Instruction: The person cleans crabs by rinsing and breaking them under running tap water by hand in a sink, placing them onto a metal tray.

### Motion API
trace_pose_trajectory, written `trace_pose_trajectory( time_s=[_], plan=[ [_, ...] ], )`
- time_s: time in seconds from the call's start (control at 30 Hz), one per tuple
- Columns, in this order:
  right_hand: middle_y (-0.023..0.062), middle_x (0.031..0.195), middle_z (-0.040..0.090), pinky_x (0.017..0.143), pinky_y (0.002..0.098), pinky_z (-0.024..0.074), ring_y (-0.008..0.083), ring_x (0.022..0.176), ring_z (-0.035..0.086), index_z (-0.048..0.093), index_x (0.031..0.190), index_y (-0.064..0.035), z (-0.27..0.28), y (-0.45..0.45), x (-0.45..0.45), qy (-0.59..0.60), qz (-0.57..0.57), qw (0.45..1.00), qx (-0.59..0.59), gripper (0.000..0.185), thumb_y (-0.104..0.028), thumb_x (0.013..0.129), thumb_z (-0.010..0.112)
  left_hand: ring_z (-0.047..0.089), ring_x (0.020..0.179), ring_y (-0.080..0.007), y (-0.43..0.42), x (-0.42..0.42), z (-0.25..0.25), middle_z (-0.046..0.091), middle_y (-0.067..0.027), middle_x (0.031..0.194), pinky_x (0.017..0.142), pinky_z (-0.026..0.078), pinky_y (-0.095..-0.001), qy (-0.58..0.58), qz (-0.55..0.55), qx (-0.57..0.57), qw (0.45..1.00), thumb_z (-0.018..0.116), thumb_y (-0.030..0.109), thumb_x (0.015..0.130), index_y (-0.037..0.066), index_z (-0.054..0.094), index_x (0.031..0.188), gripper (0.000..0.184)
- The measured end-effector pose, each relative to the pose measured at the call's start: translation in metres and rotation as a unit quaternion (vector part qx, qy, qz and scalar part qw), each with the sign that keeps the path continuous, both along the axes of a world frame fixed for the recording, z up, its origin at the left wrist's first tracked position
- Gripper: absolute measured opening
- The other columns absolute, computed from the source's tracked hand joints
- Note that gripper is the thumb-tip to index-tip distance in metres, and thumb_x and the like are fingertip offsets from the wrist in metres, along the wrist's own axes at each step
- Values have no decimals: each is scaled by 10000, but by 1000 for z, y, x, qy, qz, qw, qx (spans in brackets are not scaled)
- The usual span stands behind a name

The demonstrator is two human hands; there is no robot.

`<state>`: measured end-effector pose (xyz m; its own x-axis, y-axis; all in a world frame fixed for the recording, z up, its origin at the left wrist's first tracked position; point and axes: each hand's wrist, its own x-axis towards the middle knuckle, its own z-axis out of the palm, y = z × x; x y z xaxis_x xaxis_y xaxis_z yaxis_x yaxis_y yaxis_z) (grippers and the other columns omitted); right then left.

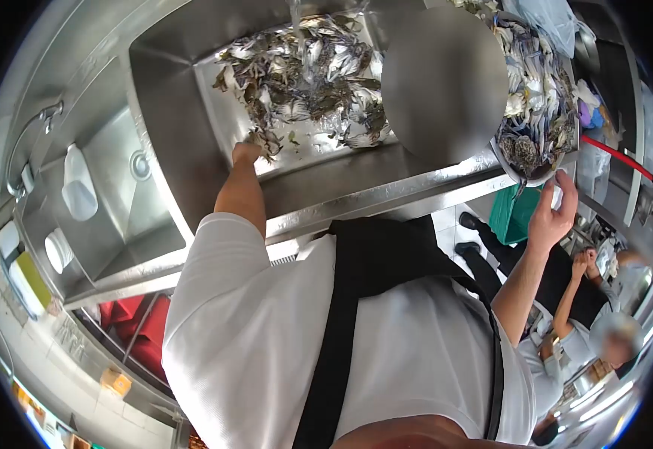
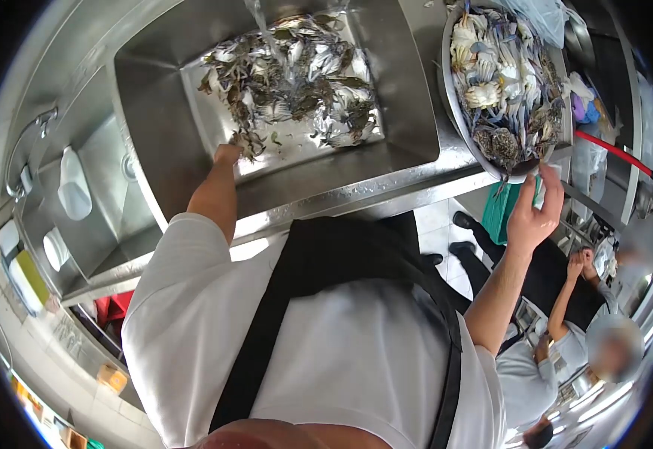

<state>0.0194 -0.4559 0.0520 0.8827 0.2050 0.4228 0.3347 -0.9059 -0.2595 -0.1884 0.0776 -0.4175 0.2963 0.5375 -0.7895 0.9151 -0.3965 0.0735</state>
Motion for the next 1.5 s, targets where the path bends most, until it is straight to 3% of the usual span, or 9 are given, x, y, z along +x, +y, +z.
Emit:
trace_pose_trajectory(
  time_s=[0.33,0.43,0.53,0.63,0.73,0.83,1.17,1.4,1.5],
  plan=[
    [161,977,681,825,378,514,310,899,653,658,963,24,-22,70,-36,28,144,988,52,141,34,825,631,671,999,-316,-19,21,-39,697,-198,972,878,533,-407,-59,-10,49,997,795,341,655,-38,521,1205,721],
    [162,995,676,787,343,524,271,866,662,680,978,9,-48,129,-38,146,240,942,185,168,37,812,667,666,832,-267,-16,43,22,683,-159,841,722,526,-373,-213,-201,-123,948,786,205,683,-26,565,1075,506],
    [126,944,670,775,310,523,190,858,658,678,987,0,-100,177,-41,345,235,853,315,162,-53,834,691,629,768,-156,-44,70,125,673,-87,831,662,494,-295,-339,27,-203,918,800,44,714,5,584,990,352],
    [73,1013,674,770,268,503,142,854,635,646,1112,1,-156,215,-44,549,229,731,334,299,-172,877,714,632,776,-116,-78,88,242,678,-55,877,671,503,-255,-463,56,-215,858,792,-25,738,17,583,998,337],
    [20,974,664,808,266,499,104,872,618,634,1131,-8,-148,251,-51,622,57,639,449,274,-130,894,697,600,795,-91,-105,85,296,656,-34,885,715,508,-245,-555,134,-336,749,769,-22,782,26,588,1020,303],
    [14,954,662,782,253,494,89,841,605,632,1121,-22,-133,254,-58,598,130,547,572,262,-134,894,699,619,802,-79,-120,80,328,682,-32,896,731,517,-228,-583,146,-293,744,730,-57,811,1,640,1026,240],
    [46,958,680,749,237,523,98,831,628,632,1058,21,-119,246,-64,532,165,586,589,224,-61,869,720,585,736,-49,-138,77,350,678,-7,847,692,488,-204,-602,129,-183,767,714,99,867,-13,677,1033,204],
    [63,969,687,751,235,524,96,840,632,627,1057,43,-123,240,-63,448,189,679,550,218,-37,871,709,617,773,-82,-132,84,356,685,-38,881,737,514,-228,-561,146,-288,763,724,108,855,-37,664,1067,263],
    [68,971,687,763,233,523,99,857,634,623,1058,48,-120,240,-61,455,215,645,575,209,-17,874,698,621,778,-85,-124,88,358,687,-39,891,737,516,-230,-557,113,-292,769,730,98,846,-35,664,1071,270]
  ],
)
